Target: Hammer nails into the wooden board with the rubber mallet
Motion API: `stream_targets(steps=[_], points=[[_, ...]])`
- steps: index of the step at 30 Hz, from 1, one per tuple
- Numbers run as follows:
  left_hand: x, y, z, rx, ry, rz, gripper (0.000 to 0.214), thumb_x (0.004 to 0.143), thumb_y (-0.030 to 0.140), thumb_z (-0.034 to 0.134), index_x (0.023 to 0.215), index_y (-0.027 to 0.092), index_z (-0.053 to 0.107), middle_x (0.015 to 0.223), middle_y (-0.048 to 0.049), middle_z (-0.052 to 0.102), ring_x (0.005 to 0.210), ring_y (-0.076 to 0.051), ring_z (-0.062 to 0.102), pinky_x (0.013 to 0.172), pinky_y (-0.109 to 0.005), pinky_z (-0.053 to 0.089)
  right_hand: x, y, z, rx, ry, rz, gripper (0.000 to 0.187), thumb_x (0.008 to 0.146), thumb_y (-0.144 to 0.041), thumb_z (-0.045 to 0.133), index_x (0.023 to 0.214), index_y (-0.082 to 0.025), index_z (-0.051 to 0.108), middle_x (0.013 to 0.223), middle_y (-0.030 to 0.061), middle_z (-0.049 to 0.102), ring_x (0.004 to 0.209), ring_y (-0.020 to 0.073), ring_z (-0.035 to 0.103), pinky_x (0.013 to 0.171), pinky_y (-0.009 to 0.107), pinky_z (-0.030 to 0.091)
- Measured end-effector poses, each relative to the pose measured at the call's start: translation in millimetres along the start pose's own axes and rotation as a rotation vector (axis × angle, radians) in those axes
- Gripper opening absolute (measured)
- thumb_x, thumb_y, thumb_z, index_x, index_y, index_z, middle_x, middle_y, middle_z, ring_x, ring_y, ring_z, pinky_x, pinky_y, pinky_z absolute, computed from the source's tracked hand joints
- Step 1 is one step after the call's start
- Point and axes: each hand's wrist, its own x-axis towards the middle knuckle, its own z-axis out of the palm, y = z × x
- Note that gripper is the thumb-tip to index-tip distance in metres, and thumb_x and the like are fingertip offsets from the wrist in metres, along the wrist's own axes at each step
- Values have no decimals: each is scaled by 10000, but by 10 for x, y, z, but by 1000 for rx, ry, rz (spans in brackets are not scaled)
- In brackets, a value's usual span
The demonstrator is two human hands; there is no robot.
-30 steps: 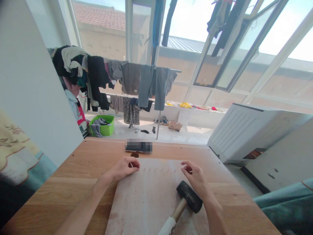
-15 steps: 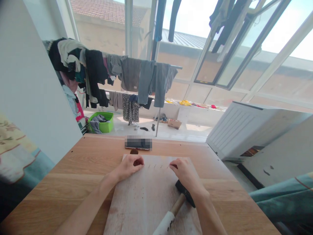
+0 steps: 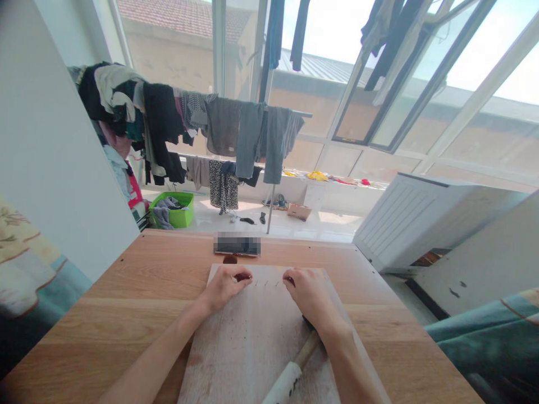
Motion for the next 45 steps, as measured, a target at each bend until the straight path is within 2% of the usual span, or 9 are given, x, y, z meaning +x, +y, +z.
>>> stream_targets(steps=[5,13,18,28,33,38,40,43,45], points=[[26,64,42,23,-22,25,86,822,181,670,843,157,750,783,-24,743,724,-148,661,717,-226,496,23,-177,-13,2,-15,-18,234,885,-191,571,791,-215,784,835,60,795,791,199,707,682,241,428],[79,53,202,65,-60,83,159,828,122,635,882,182,772,865,-28,770,800,-167,688,778,-246,494,47,-192,46,36,1,-36,241,854,-132,551,786,-203,771,811,56,781,764,186,691,681,237,424],[91,102,213,-31,36,24,124,836,192,667,888,185,779,834,-29,771,766,-172,694,744,-247,503,98,-230,125,92,5,-71,241,873,-130,545,824,-197,771,843,62,779,782,179,686,707,234,434],[74,125,215,-45,-30,18,172,855,193,627,941,190,776,853,-29,766,800,-171,690,761,-247,491,168,-282,213,137,-4,-124,272,895,-139,528,798,-179,778,807,104,759,764,209,676,682,270,430],[84,218,117,-72,-105,2,115,825,222,689,883,164,768,771,-20,746,731,-146,656,701,-222,466,12,-230,43,209,3,-143,244,894,-194,539,854,-212,779,832,54,764,757,184,676,700,254,461],[53,279,51,-193,-338,-36,238,749,308,788,934,163,753,828,-34,755,792,-166,686,690,-220,485,-211,-167,-23,484,-161,-94,228,834,-218,593,952,-199,787,910,58,792,838,200,718,763,260,535],[42,298,16,-167,-346,6,310,745,331,798,1005,174,737,913,-43,761,878,-176,695,768,-239,499,-308,-183,-33,575,-199,-73,291,841,-243,593,1067,-191,769,1018,81,784,910,219,723,804,284,558],[53,338,-74,-53,-266,85,287,810,356,745,1031,174,721,999,-56,755,954,-176,687,857,-265,499,-507,-203,-37,599,-122,-47,319,886,-288,559,1127,-195,746,1094,92,764,922,216,728,810,289,573],[72,394,-152,21,-229,109,264,855,358,700,1042,173,713,1009,-57,754,944,-174,690,865,-274,505,-697,-142,-4,545,33,-35,302,918,-339,534,1075,-210,758,1057,85,766,913,213,723,809,283,570]])
